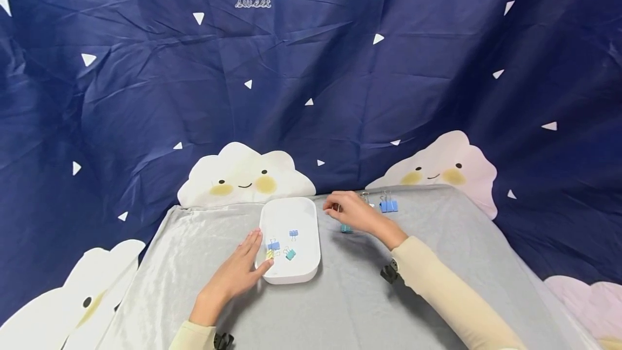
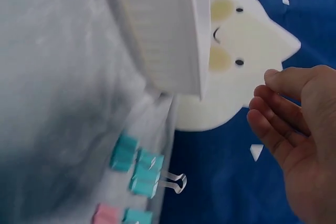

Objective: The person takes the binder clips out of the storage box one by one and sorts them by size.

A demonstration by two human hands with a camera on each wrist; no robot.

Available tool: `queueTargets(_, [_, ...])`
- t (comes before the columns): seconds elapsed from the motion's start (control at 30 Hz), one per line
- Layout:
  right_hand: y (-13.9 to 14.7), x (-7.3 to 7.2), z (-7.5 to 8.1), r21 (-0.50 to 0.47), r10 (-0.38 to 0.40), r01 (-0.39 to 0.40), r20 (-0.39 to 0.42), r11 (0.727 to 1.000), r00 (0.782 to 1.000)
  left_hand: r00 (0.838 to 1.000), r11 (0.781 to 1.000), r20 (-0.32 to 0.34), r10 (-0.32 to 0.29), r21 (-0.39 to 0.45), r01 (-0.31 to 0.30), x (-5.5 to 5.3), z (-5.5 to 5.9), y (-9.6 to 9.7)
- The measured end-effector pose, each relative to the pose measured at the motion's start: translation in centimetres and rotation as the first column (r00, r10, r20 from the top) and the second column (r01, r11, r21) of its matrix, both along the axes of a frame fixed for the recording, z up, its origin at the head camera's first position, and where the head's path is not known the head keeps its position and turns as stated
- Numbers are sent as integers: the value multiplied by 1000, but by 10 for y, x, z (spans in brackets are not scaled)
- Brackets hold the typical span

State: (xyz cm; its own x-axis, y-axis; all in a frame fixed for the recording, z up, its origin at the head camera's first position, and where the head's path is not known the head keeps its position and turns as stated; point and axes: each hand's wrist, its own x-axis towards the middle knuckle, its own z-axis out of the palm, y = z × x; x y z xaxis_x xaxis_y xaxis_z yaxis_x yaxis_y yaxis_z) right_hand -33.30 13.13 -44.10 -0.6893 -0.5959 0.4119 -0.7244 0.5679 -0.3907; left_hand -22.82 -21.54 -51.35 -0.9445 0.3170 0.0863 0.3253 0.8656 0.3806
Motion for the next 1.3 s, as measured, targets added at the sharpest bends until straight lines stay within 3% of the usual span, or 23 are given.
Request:
queueTargets(0.4, [-73,-7,20,177,129,-128,10,976,992,1000,1000,1,-2,-5,2,0,-1,-3])
queueTargets(0.6, [-107,-13,13,283,212,-202,-3,938,977,1000,1000,3,-9,-14,9,2,0,-3])
queueTargets(0.73, [-126,-13,4,349,236,-234,36,908,971,1000,1000,0,-17,-12,17,2,1,-1])
queueTargets(1.03, [-154,-13,-22,474,158,-217,161,853,974,1000,1000,1,-18,-6,18,0,-1,-2])
queueTargets(1.3, [-163,-14,-37,544,61,-185,237,819,970,1000,1000,-8,-13,-1,13,0,1,-2])
